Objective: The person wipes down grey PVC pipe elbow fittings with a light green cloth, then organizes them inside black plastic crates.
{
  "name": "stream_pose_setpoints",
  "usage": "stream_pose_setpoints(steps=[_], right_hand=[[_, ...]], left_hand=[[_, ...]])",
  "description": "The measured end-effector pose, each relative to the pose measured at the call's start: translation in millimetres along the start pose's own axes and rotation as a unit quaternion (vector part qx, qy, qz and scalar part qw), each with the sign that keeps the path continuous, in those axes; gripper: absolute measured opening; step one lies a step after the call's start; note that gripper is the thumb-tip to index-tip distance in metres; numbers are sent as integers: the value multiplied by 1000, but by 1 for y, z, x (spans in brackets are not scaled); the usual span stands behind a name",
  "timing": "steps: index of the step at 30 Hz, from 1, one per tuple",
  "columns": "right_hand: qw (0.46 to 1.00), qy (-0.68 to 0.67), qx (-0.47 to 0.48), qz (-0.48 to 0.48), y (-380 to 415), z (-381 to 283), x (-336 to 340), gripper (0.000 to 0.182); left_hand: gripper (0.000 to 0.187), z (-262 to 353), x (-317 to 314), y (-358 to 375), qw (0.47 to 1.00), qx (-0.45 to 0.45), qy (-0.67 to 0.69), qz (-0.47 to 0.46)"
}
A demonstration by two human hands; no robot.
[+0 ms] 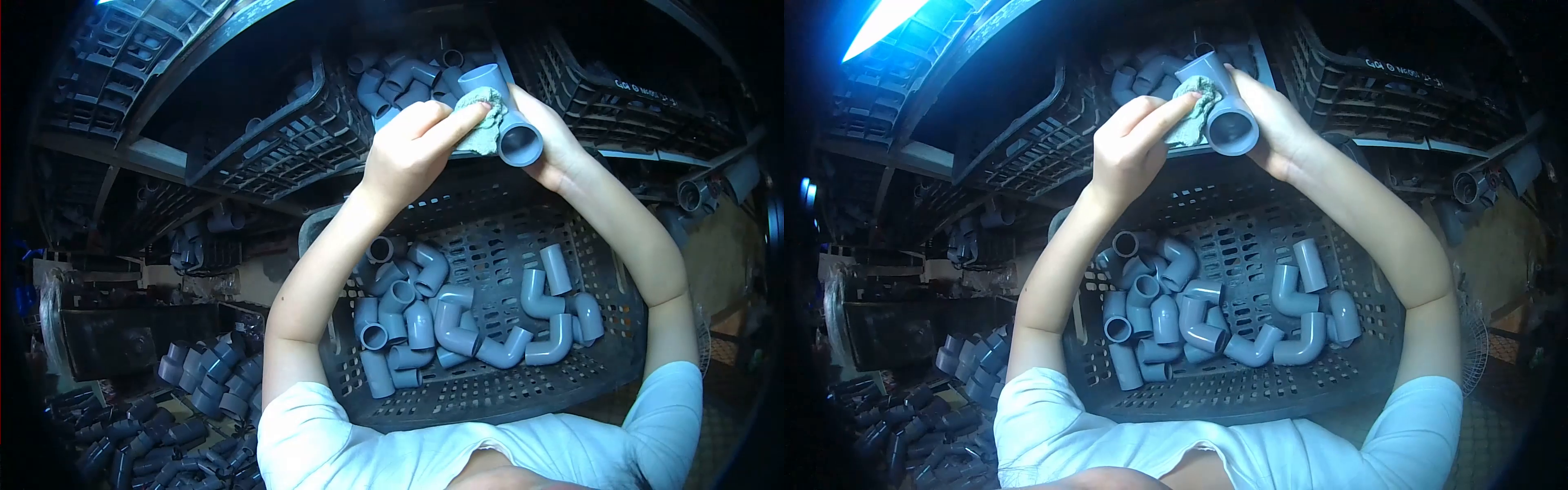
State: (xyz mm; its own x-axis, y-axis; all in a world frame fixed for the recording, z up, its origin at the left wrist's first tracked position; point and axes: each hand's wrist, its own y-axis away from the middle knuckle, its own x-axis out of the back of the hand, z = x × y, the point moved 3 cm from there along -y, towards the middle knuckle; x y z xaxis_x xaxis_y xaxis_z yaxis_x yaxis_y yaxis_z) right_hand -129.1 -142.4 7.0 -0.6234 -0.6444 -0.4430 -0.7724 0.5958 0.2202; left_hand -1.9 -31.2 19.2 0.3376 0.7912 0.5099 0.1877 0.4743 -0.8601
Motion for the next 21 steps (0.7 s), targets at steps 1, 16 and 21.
stream_pose_setpoints(steps=[1,16,21], right_hand=[[1000,4,-1,4,0,1,2,38],[995,73,68,8,-9,-6,6,40],[988,136,50,-54,-17,8,17,40]], left_hand=[[48,0,-1,1,1000,18,23,-3],[50,4,-4,2,993,57,100,-16],[50,20,-5,-3,993,13,114,-42]])
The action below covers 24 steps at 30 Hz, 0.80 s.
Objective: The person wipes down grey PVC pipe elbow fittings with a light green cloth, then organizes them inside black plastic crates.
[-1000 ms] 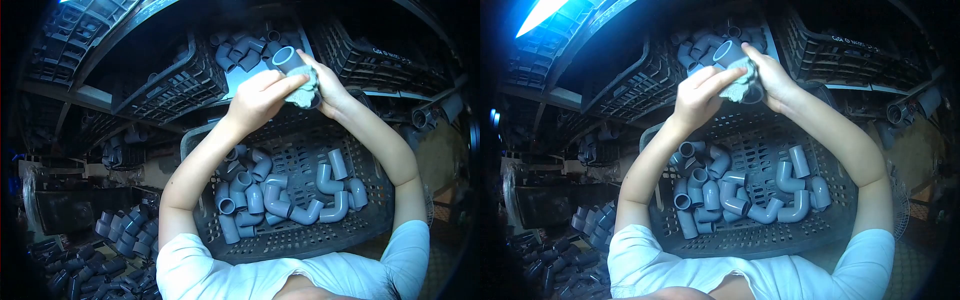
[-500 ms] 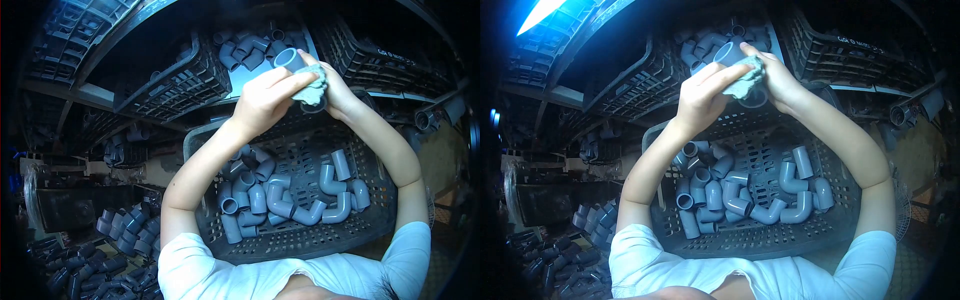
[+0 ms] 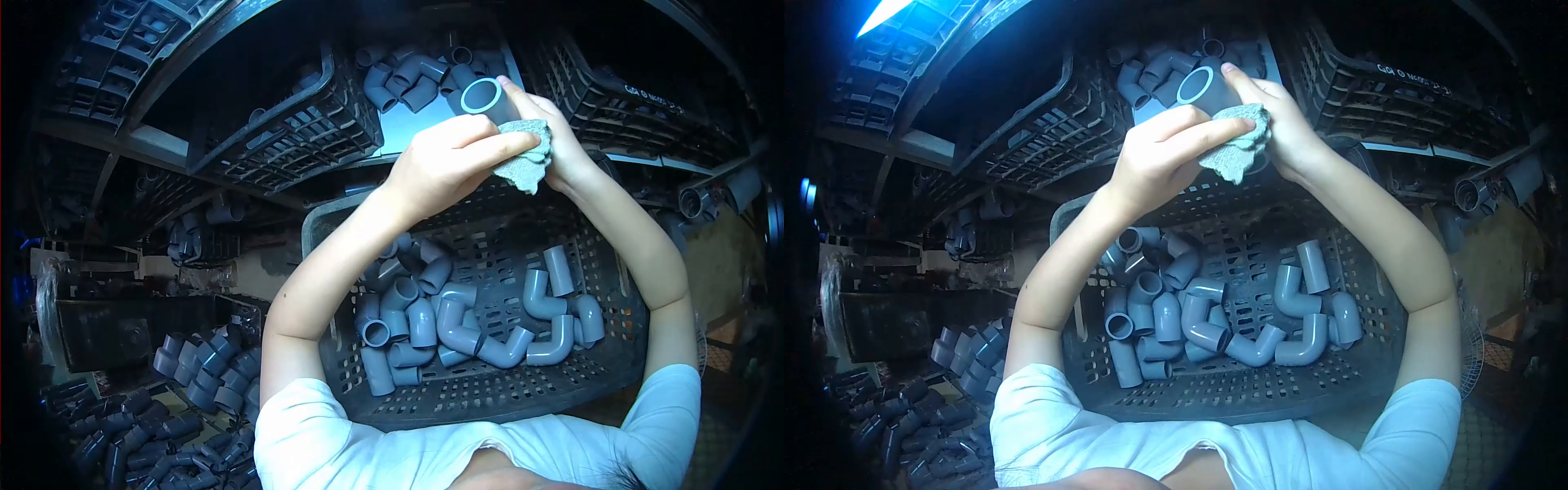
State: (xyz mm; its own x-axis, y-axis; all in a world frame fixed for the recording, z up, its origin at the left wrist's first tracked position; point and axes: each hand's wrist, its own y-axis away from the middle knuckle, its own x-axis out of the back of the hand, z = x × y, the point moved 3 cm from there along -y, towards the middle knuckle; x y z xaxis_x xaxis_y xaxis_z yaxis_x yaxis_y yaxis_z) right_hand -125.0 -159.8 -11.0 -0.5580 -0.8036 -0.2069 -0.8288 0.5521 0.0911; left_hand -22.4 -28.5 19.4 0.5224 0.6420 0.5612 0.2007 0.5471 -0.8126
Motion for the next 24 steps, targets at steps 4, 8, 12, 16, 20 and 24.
stream_pose_setpoints(steps=[4,8,12,16,20,24], right_hand=[[998,-52,25,27,11,-28,-10,44],[998,-3,60,-8,6,-21,-9,48],[995,-100,-2,-22,7,-2,-10,44],[991,-128,-14,32,8,-11,-25,44],[983,-165,-74,-37,6,-10,-23,52],[990,-103,-91,-43,-3,0,-8,67]], left_hand=[[52,-13,8,0,999,-17,-11,30],[44,12,8,-7,998,-47,-30,39],[41,12,2,-2,995,-70,-63,19],[41,-17,1,6,991,-54,-114,44],[42,-15,-8,12,993,-32,-103,44],[44,-2,-5,2,994,-75,-74,23]])
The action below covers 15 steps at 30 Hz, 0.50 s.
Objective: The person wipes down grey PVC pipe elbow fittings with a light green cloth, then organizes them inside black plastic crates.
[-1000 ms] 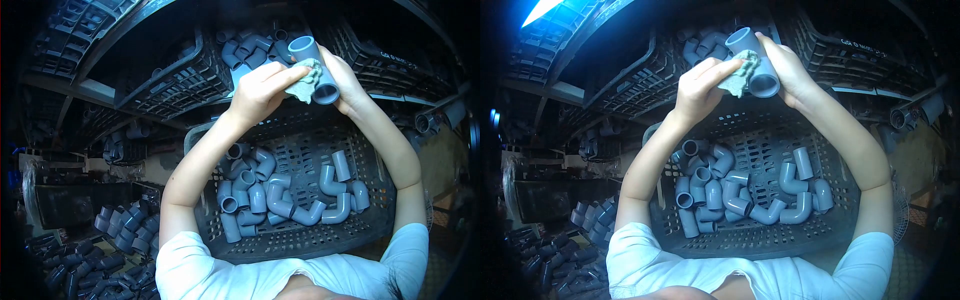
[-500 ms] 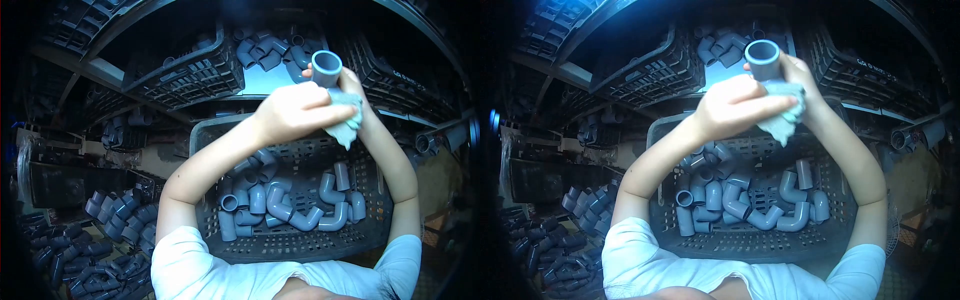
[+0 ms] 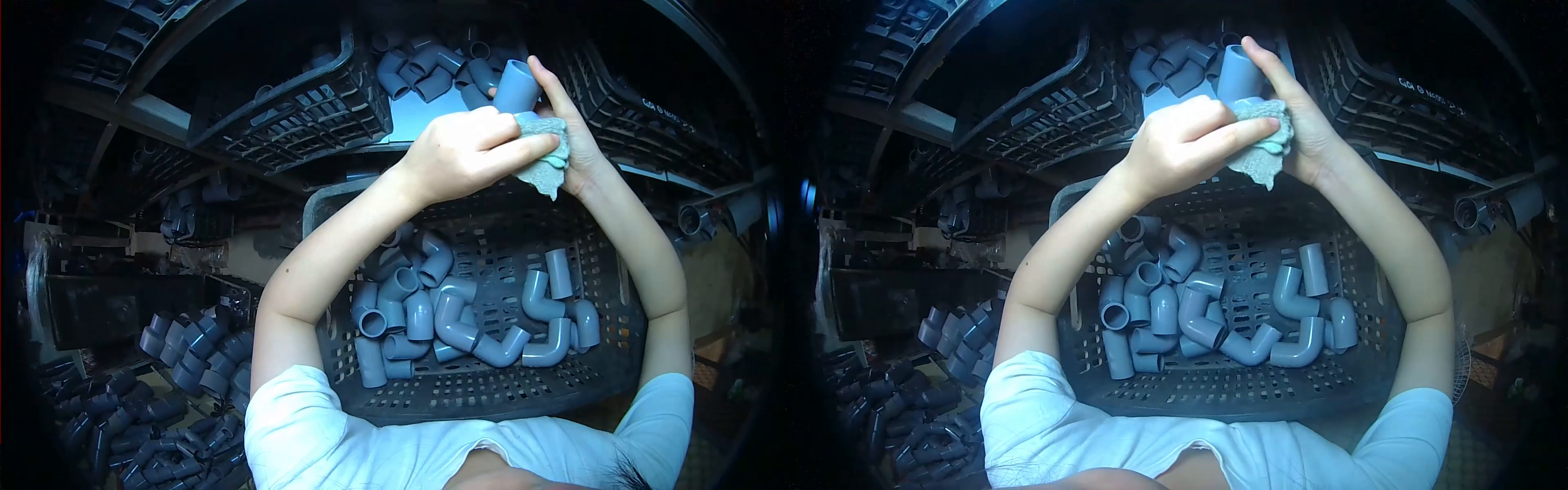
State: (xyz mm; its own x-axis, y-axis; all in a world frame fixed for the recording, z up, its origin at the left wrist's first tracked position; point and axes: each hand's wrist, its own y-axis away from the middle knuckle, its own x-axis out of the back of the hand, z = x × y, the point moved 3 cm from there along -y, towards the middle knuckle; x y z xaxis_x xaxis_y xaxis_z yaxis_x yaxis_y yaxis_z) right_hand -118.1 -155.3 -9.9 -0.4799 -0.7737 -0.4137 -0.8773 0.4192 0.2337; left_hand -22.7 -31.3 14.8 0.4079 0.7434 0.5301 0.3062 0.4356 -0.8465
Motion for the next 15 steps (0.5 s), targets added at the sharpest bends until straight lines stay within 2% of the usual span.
stream_pose_setpoints(steps=[5,7,8,9,11,13,15], right_hand=[[998,-25,43,29,1,-8,-3,70],[996,48,62,31,5,-8,-15,62],[997,70,8,39,10,-4,-19,59],[997,68,9,39,10,-3,-16,59],[996,72,-30,-42,10,3,-14,63],[996,80,-21,-32,8,-8,-12,67],[996,71,18,49,9,-14,-7,69]], left_hand=[[45,-24,3,11,997,30,-75,8],[48,-26,6,11,992,25,-122,5],[48,-25,7,9,992,23,-121,5],[49,-23,9,7,992,30,-117,24],[51,-22,12,6,992,36,-112,39],[53,-25,12,7,990,80,-106,41],[55,-21,8,8,995,71,-69,26]])
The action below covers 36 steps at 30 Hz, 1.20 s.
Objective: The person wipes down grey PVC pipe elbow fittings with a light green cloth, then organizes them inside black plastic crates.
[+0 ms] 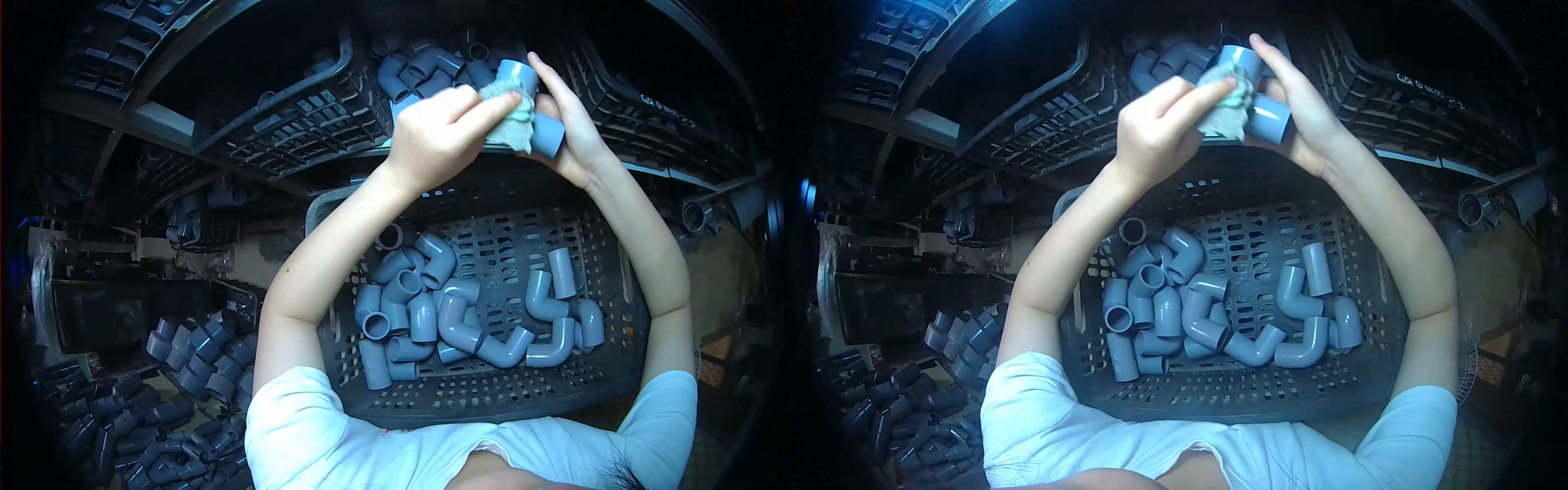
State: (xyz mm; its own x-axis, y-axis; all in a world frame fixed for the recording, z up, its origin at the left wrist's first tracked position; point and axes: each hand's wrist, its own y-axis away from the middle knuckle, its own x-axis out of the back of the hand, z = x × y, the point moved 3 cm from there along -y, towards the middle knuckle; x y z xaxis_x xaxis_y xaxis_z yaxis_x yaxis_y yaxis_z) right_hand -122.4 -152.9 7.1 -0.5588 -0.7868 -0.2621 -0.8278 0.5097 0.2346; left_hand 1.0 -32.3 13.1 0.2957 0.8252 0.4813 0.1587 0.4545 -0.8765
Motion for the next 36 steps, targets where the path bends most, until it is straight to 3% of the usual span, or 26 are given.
stream_pose_setpoints(steps=[2,4,6,8,10,13,16,18,20,21,22,24,28,32,36], right_hand=[[999,-1,42,9,-2,0,-3,70],[996,60,57,41,-7,5,0,72],[990,93,27,-100,3,3,-9,72],[984,93,16,-149,8,10,-17,71],[985,89,11,-150,9,4,-15,64],[999,25,16,-18,3,0,-5,66],[999,1,13,40,4,4,-4,63],[999,22,5,38,2,8,-1,61],[998,45,21,-46,1,6,-5,62],[996,44,31,-67,2,3,-7,62],[996,44,31,-68,0,4,-8,62],[996,9,81,25,-3,1,-3,64],[997,-3,66,49,-8,8,5,70],[999,7,-33,1,-3,8,-2,74],[999,29,19,17,-1,2,-3,75]], left_hand=[[56,6,-2,1,998,-21,9,-61],[57,3,-1,1,998,-25,-2,-53],[44,-6,6,-2,1000,-6,-26,-6],[50,-17,4,2,999,44,8,23],[51,-13,4,0,998,37,41,32],[64,-1,0,5,996,48,67,-31],[64,4,-7,9,991,77,89,-56],[61,2,-5,8,991,76,76,-81],[58,-8,-5,8,988,110,106,16],[58,-8,-4,10,988,111,105,16],[59,-7,-4,11,988,111,108,4],[60,-3,-3,11,987,109,113,-21],[65,19,-8,10,991,57,73,-92],[62,6,-1,9,991,110,80,-4],[62,4,-5,12,989,127,81,5]])
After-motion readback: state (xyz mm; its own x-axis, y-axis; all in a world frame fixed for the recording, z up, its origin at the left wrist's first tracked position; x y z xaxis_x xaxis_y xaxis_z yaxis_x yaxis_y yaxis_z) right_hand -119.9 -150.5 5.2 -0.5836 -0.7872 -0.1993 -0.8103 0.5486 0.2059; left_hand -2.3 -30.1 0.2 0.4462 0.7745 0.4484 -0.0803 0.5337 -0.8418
